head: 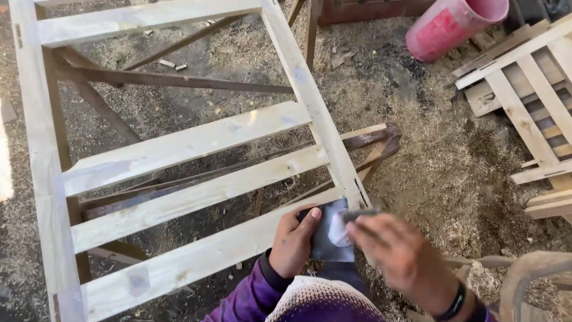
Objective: Mixing wood filler and sanding a wooden frame in a workshop.
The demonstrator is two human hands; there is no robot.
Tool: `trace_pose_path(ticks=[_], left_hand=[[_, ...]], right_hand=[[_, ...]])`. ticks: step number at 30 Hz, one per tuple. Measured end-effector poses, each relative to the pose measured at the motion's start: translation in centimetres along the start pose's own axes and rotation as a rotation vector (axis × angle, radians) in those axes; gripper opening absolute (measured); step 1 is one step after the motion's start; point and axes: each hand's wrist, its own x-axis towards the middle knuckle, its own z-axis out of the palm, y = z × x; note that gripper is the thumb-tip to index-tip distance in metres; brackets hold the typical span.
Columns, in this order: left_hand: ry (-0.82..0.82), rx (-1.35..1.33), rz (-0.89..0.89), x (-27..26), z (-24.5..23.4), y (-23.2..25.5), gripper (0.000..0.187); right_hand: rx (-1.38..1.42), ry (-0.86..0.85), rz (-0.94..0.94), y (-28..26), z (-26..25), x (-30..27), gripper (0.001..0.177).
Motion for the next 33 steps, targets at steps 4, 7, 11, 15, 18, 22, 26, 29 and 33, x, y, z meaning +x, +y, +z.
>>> trace_pose_path(ticks=[4,7,11,15,18,22,26,29,33], left_hand=[[0.042,-0.182,-0.024,1.1,-1.3,0.0,0.037],[0.03,-0.099,0.001,0.9,-1.4,-0.5,0.039],[0.086,-0.396,-0.024,1.9,-1.8,-1.9,0.037],[0.113,-0.64,-0.108,3.4,-2.2,-1.4,0.034],[0.143,-0.789,-0.247,3.0,-2.2,-0.1,0.038],[0.059,-0.913,-0.319,3.4,-2.9,0.5,0.038],[0.126,-0.928,-0.314,2.7,-2.2,2.9,0.042],[0.293,-0.722,0.031,2.4,-0.2,4.7,0.044],[0.187,-0.108,0.935,1.6,1.9,4.5,0.046]], right_hand=[[0.197,-0.191,-0.112,-1.7,-3.3,4.9,0.052],[0.026,-0.106,-0.091,-1.3,-2.1,5.0,0.061],[0.184,-0.127,-0.235,-0.4,-0.3,5.3,0.049],[0.301,-0.076,-0.223,-0.5,1.1,7.5,0.056],[0.382,0.092,-0.278,-1.6,2.4,6.7,0.049],[0.395,0.225,-0.226,0.8,6.0,4.8,0.045],[0.422,0.24,-0.071,4.4,8.5,2.0,0.046],[0.607,0.25,0.545,5.0,7.9,0.9,0.049],[1.82,0.506,1.244,1.6,4.6,6.8,0.042]])
